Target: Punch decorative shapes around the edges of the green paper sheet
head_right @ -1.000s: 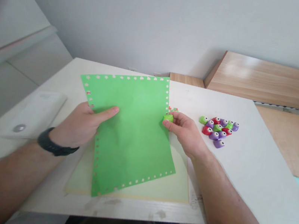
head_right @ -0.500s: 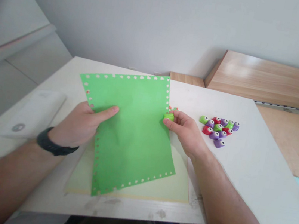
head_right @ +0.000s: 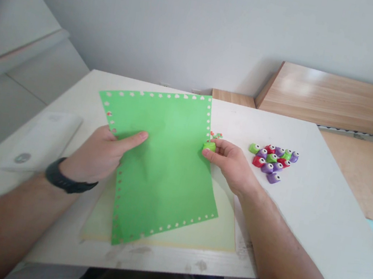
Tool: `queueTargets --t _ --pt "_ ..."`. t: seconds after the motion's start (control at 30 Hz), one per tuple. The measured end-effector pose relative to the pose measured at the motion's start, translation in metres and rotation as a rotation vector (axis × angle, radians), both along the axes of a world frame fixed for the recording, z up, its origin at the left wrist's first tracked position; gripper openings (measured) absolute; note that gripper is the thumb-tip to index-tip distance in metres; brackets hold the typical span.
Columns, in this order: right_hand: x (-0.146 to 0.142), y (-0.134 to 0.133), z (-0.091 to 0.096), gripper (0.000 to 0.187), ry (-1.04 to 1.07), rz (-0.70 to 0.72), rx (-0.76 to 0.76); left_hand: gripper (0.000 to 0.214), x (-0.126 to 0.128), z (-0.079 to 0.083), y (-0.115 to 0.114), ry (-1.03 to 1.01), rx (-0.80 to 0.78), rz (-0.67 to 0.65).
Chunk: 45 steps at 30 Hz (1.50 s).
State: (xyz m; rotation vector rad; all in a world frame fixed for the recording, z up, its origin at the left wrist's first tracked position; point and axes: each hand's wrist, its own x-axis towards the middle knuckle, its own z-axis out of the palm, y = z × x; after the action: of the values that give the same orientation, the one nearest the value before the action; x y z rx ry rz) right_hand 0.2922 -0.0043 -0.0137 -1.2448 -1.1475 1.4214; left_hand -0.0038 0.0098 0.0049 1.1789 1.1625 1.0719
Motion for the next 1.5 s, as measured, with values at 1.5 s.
queueTargets --t 1.5 --pt "-0.0065 -0.0020 0.0079 0.031 -0.055 -0.030 0.038 0.045 0.0031 0.0078 -0.0031 0.022 0.013 0.002"
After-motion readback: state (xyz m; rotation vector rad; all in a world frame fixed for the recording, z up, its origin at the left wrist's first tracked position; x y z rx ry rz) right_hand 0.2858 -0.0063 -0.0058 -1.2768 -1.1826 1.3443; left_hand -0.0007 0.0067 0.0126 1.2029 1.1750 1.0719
